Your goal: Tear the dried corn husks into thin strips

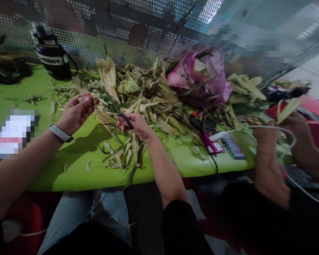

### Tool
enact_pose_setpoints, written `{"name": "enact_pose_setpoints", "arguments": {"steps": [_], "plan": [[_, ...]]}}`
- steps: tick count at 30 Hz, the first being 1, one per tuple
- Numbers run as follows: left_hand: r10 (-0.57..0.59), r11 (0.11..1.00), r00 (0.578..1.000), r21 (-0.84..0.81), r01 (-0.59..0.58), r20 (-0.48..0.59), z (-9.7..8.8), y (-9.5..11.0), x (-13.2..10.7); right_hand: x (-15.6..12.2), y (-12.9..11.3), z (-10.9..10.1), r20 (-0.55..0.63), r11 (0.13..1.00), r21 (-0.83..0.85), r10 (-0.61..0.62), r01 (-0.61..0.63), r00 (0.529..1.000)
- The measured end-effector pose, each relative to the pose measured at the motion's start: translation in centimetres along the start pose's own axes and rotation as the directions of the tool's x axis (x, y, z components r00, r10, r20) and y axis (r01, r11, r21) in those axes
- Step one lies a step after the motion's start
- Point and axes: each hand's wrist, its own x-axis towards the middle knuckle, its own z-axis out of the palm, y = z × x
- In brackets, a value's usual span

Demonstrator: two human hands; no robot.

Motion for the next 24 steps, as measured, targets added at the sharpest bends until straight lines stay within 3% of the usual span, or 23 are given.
{"name": "enact_pose_setpoints", "arguments": {"steps": [6,11,24], "plan": [[0.083,0.995,0.995,0.059,-0.08,-0.059,0.6,-0.5,-0.5,-0.2,-0.3,1.4,0.077,0.997,0.043,0.057,-0.06,0.995],[0.153,0.984,0.986,0.101,-0.146,-0.067,0.8,-0.8,-0.7,0.0,0.3,1.5,0.064,0.995,0.05,0.085,-0.088,0.994],[0.181,0.979,0.982,0.103,-0.175,-0.048,1.6,-1.5,-1.6,0.2,0.5,2.5,0.027,0.995,0.06,0.081,-0.083,0.996]]}}
